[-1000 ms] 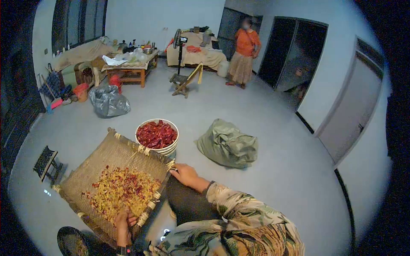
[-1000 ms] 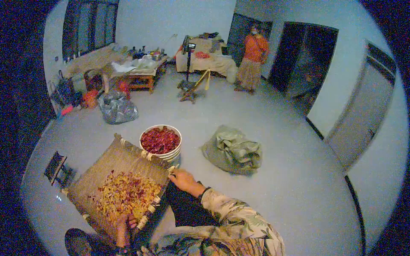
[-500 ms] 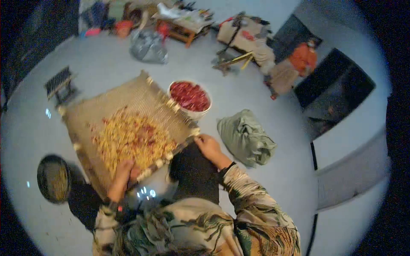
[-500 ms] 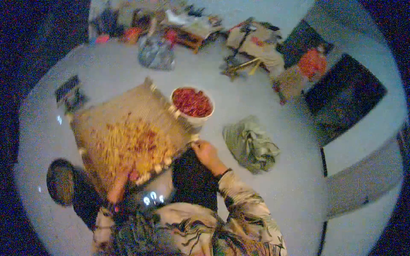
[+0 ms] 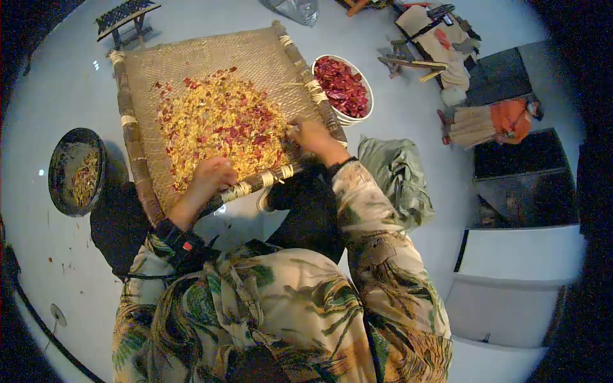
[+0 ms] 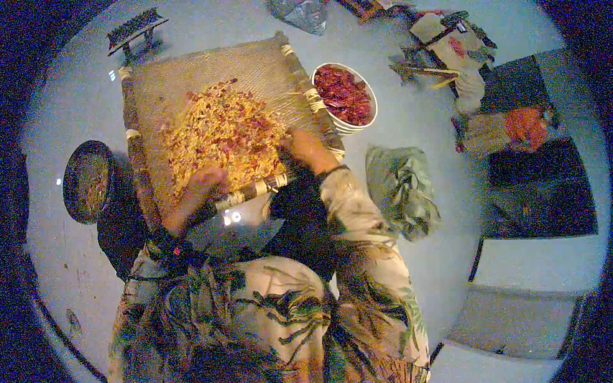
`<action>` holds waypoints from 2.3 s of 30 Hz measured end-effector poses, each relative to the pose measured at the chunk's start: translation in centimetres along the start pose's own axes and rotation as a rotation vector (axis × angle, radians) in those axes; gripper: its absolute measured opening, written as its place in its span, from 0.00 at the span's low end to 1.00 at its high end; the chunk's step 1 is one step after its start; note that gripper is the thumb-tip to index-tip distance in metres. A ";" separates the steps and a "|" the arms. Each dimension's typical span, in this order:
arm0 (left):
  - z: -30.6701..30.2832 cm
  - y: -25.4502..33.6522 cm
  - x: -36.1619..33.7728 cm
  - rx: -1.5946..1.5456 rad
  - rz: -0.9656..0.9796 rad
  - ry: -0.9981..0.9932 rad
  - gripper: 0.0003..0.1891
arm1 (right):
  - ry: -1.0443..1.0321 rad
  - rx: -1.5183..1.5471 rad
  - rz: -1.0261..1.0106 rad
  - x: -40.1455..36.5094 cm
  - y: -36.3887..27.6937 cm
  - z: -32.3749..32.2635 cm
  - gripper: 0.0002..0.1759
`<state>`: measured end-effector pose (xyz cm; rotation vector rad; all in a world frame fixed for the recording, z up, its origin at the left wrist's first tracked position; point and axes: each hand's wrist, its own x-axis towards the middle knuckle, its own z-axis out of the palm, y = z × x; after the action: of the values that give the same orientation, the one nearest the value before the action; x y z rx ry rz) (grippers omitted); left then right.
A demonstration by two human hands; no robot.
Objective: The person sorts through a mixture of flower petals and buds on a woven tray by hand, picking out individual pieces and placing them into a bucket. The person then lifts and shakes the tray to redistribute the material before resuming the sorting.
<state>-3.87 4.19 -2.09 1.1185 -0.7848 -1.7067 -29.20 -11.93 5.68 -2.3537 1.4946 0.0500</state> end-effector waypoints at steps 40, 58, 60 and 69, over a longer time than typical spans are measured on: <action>0.7 0.2 0.0 0.025 -0.030 0.025 0.14 | -0.309 0.774 0.094 4.8 3.5 3.5 0.14; 1.4 1.8 -0.7 0.156 -0.029 0.057 0.14 | 0.002 -0.140 0.086 8.1 2.4 5.5 0.15; 1.4 0.4 0.1 0.057 -0.029 0.097 0.13 | -0.038 0.029 0.140 7.9 1.9 5.6 0.15; 1.7 0.6 0.1 0.067 -0.013 0.070 0.10 | 0.224 0.161 0.006 9.1 2.0 4.6 0.15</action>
<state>-5.22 3.96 -0.98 1.2249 -0.7969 -1.6535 -26.22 -19.14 -1.15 -2.2849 1.5423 -0.3302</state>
